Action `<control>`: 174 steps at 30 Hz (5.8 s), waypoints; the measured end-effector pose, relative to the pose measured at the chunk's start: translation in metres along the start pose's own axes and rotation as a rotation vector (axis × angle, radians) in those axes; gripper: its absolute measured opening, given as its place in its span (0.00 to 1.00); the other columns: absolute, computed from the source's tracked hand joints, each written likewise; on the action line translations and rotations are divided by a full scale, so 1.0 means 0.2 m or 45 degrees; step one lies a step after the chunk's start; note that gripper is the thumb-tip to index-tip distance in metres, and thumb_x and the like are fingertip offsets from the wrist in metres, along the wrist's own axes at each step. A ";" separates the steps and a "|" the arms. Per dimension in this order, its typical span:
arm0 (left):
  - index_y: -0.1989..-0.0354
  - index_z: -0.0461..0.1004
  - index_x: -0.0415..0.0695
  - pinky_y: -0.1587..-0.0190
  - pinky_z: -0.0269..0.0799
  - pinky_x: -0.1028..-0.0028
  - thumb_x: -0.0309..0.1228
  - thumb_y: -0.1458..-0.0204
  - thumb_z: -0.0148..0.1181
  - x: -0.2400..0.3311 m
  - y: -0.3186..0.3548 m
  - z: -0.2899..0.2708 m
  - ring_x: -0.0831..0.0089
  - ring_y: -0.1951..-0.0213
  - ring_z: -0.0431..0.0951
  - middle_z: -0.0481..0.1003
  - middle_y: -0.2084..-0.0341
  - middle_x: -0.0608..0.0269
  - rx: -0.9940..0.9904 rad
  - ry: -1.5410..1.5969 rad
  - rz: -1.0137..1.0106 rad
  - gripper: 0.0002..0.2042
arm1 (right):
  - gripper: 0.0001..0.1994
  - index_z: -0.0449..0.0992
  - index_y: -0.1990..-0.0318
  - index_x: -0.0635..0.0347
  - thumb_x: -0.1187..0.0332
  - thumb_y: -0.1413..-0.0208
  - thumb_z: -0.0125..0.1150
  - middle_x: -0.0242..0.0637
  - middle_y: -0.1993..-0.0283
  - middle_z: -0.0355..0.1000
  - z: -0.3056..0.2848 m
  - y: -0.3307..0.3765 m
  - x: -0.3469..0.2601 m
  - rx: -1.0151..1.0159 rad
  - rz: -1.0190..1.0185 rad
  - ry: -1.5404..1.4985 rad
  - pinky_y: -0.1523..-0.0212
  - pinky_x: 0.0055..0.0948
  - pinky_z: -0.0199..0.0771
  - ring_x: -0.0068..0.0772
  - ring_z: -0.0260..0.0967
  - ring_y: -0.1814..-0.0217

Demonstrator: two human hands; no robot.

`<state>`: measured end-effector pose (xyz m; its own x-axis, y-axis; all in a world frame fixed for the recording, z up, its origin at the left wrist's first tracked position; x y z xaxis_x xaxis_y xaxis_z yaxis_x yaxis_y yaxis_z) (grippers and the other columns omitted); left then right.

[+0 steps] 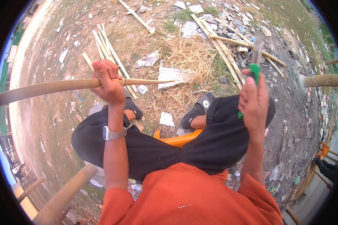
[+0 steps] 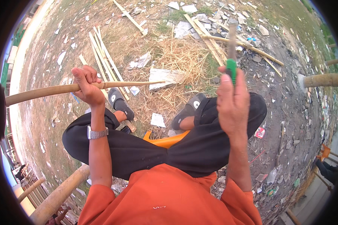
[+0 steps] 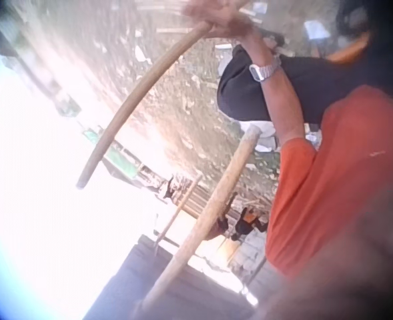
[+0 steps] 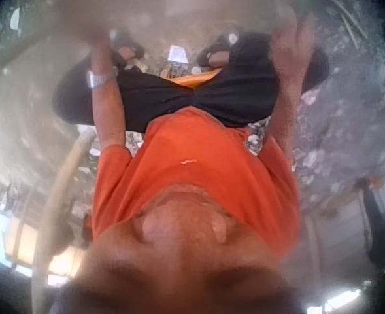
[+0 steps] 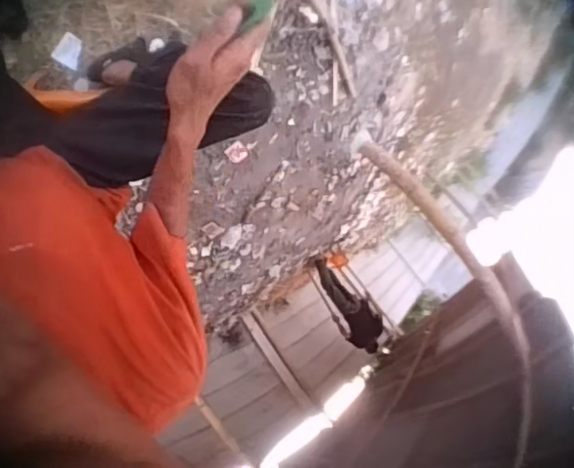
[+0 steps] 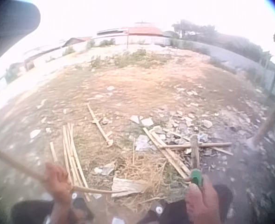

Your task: The person sits on a small stool and uses a green utility knife to sharpen the end of a long bamboo stick. They hold the stick with their left hand and carefully shave the wood with the knife in their right hand, rotating the stick to work on different sides.

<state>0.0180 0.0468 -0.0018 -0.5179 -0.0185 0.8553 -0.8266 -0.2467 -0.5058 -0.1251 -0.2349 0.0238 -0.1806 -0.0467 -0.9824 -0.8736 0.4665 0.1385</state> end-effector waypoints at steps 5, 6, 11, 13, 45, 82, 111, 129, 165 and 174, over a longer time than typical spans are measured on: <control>0.86 0.55 0.46 0.84 0.55 0.82 0.43 0.36 0.41 -0.01 0.01 0.05 0.82 0.84 0.57 0.57 0.88 0.69 0.050 0.040 -0.023 0.24 | 0.10 0.61 0.56 0.62 0.65 0.37 0.44 0.56 0.80 0.67 0.75 0.12 0.27 -0.426 -0.011 0.400 0.73 0.53 0.61 0.63 0.67 0.75; 0.86 0.54 0.46 0.84 0.55 0.82 0.42 0.36 0.41 -0.01 0.03 0.04 0.82 0.84 0.57 0.57 0.88 0.69 0.076 0.046 -0.032 0.24 | 0.10 0.61 0.57 0.62 0.65 0.37 0.44 0.56 0.80 0.67 0.81 0.15 0.30 -0.432 -0.043 0.440 0.73 0.54 0.61 0.63 0.67 0.74; 0.87 0.55 0.44 0.85 0.53 0.82 0.41 0.36 0.41 0.00 0.05 0.05 0.82 0.85 0.58 0.58 0.90 0.68 0.021 0.029 -0.003 0.25 | 0.10 0.60 0.58 0.63 0.64 0.38 0.44 0.59 0.79 0.68 0.87 0.14 0.59 -0.444 0.004 0.706 0.72 0.56 0.64 0.65 0.68 0.74; 0.87 0.55 0.44 0.85 0.53 0.82 0.41 0.36 0.41 0.01 0.05 0.04 0.82 0.85 0.58 0.58 0.90 0.68 0.004 0.038 0.030 0.25 | 0.10 0.60 0.59 0.62 0.64 0.38 0.44 0.60 0.80 0.68 0.87 0.14 0.54 -0.467 -0.043 0.695 0.72 0.58 0.64 0.66 0.67 0.74; 0.87 0.55 0.46 0.85 0.54 0.83 0.42 0.36 0.41 -0.01 0.04 0.00 0.83 0.86 0.57 0.57 0.90 0.69 0.039 0.021 -0.056 0.25 | 0.13 0.63 0.57 0.62 0.61 0.39 0.47 0.58 0.74 0.70 0.75 0.02 0.68 -0.567 0.019 0.876 0.67 0.54 0.66 0.63 0.70 0.70; 0.87 0.55 0.46 0.84 0.54 0.82 0.41 0.37 0.43 0.07 0.05 0.15 0.83 0.83 0.59 0.57 0.89 0.71 -0.196 0.001 -0.054 0.24 | 0.12 0.63 0.56 0.56 0.57 0.37 0.47 0.24 0.80 0.51 -2.02 0.16 0.70 1.198 -0.034 -0.028 0.88 0.18 0.51 0.14 0.47 0.86; 0.89 0.51 0.47 0.85 0.51 0.83 0.44 0.37 0.42 0.00 0.02 -0.04 0.82 0.86 0.56 0.57 0.92 0.67 -0.066 0.111 -0.041 0.27 | 0.11 0.60 0.58 0.60 0.62 0.37 0.44 0.62 0.78 0.69 0.94 0.12 0.65 -0.477 -0.135 0.862 0.72 0.59 0.65 0.69 0.68 0.73; 0.89 0.56 0.44 0.86 0.50 0.82 0.44 0.37 0.44 -0.04 0.01 -0.03 0.82 0.87 0.59 0.59 0.92 0.68 0.069 0.079 -0.029 0.27 | 0.13 0.61 0.59 0.65 0.62 0.38 0.44 0.62 0.74 0.71 0.91 0.01 0.91 -0.440 -0.030 0.904 0.67 0.56 0.68 0.67 0.70 0.68; 0.89 0.53 0.47 0.85 0.52 0.82 0.46 0.37 0.43 -0.09 -0.03 -0.04 0.83 0.86 0.57 0.57 0.91 0.70 0.201 0.057 -0.086 0.27 | 0.08 0.63 0.59 0.60 0.66 0.41 0.45 0.50 0.74 0.74 0.79 -0.44 1.52 -0.431 -0.247 1.695 0.73 0.45 0.75 0.51 0.76 0.71; 0.92 0.54 0.47 0.87 0.51 0.82 0.46 0.38 0.45 -0.08 -0.03 -0.10 0.83 0.88 0.57 0.57 0.93 0.69 0.087 0.055 -0.130 0.29 | 0.12 0.59 0.59 0.60 0.60 0.36 0.39 0.60 0.77 0.69 0.85 0.04 0.37 -0.735 -0.181 0.714 0.69 0.57 0.67 0.65 0.69 0.71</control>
<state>0.0272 0.0687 -0.0138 -0.4421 0.0513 0.8955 -0.8593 -0.3104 -0.4064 -0.0690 -0.0833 -0.0683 -0.1165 -0.5775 -0.8080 -0.9726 -0.0984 0.2105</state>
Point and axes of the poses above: each hand's wrist, its own y-axis away from the middle knuckle, its own z-axis out of the palm, x = y × z, the point moved 2 cm from there along -y, towards the middle knuckle
